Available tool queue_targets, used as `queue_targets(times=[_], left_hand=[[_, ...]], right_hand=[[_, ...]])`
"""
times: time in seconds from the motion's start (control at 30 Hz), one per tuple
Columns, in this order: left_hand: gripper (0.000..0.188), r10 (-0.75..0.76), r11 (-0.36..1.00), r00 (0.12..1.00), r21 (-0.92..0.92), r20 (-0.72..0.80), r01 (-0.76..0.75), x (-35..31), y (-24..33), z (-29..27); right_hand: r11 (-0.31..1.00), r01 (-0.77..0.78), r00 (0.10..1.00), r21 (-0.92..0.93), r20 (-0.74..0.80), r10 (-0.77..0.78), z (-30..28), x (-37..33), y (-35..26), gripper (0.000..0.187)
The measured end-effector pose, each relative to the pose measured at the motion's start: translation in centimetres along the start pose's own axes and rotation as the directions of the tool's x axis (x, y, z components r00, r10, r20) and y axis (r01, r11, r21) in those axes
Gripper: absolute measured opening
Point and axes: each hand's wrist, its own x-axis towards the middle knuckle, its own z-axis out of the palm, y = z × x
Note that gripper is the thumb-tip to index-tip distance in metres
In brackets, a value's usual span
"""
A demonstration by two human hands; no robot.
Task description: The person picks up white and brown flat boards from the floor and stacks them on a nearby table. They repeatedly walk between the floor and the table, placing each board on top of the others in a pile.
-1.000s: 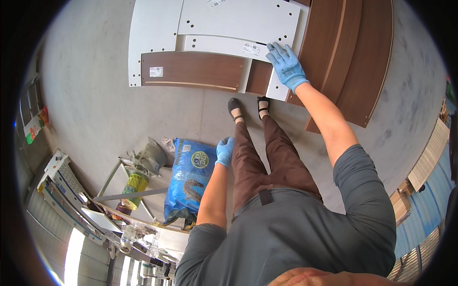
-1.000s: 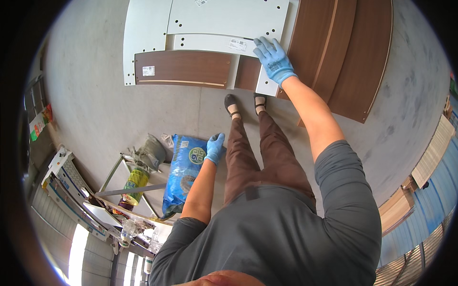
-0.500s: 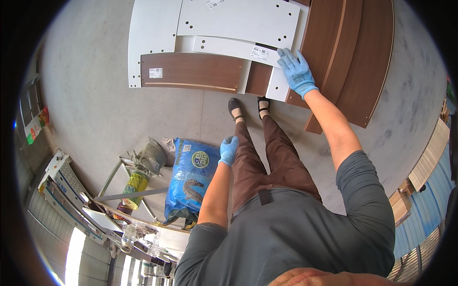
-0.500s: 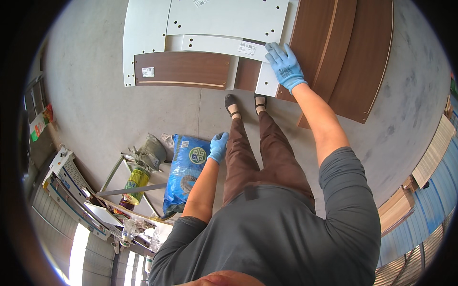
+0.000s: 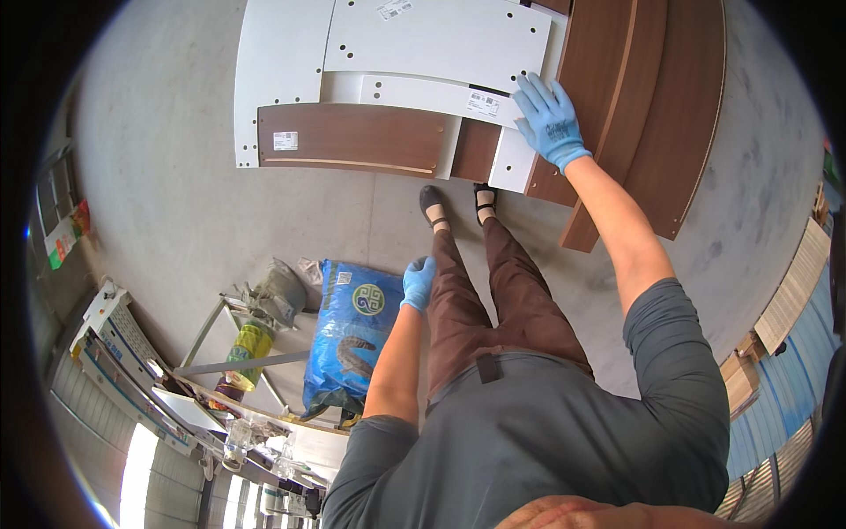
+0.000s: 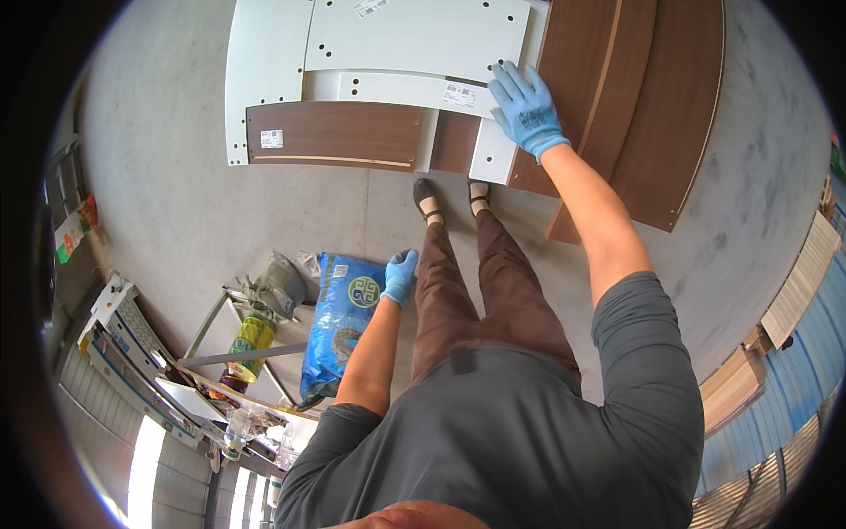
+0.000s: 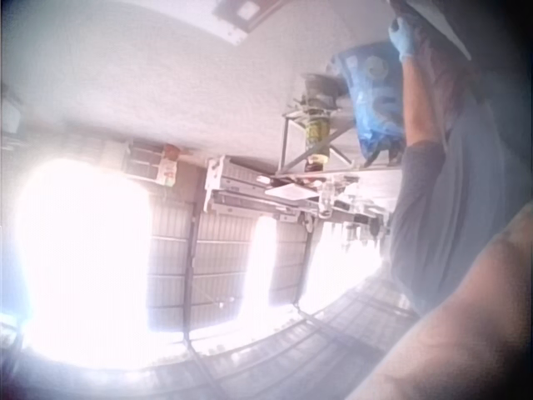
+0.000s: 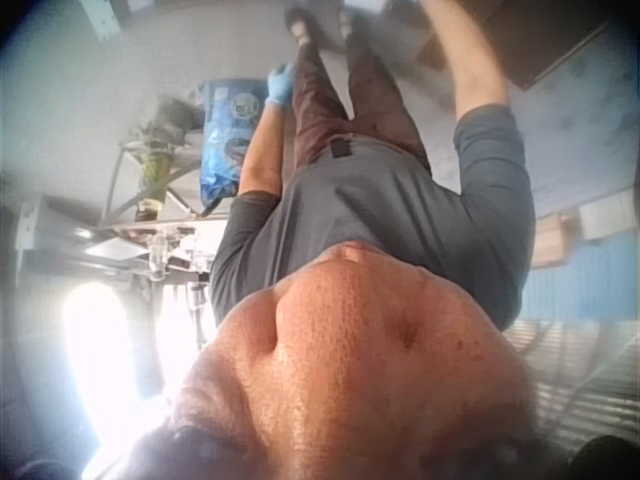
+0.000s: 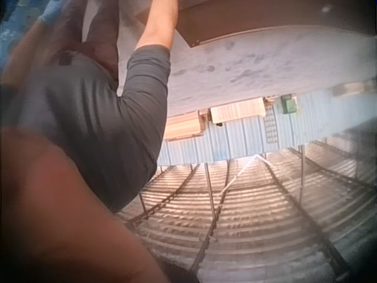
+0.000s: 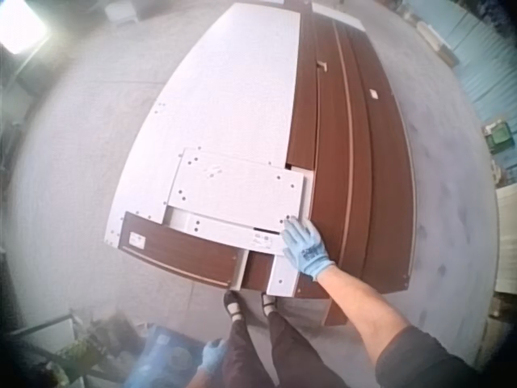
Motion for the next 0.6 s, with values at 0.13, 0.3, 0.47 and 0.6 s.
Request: queue_targets(times=[0.13, 0.3, 0.47, 0.6], left_hand=[[0.033, -0.006, 1.000, 1.000, 0.029, -0.001, 0.006, -0.3, 0.7, 0.3], [0.033, -0.018, 1.000, 1.000, -0.014, -0.010, 0.018, -0.6, 1.2, 0.6], [0.033, -0.047, 0.999, 0.999, 0.007, 0.006, 0.047, -0.5, 1.3, 0.7], [0.034, -0.037, 0.999, 0.999, -0.019, 0.004, 0.037, -0.2, 1.6, 1.1]], right_hand=[[0.999, -0.020, 0.999, -0.047, 0.044, 0.022, 0.7, 3.0, 0.5, 0.058], [0.996, -0.058, 0.968, -0.072, 0.239, 0.073, 1.4, 3.9, 1.0, 0.070], [0.996, -0.058, 0.955, -0.072, 0.287, 0.077, 1.4, 3.7, 1.2, 0.072], [0.996, -0.058, 0.953, -0.065, 0.294, 0.075, 1.5, 3.6, 1.2, 0.072]])
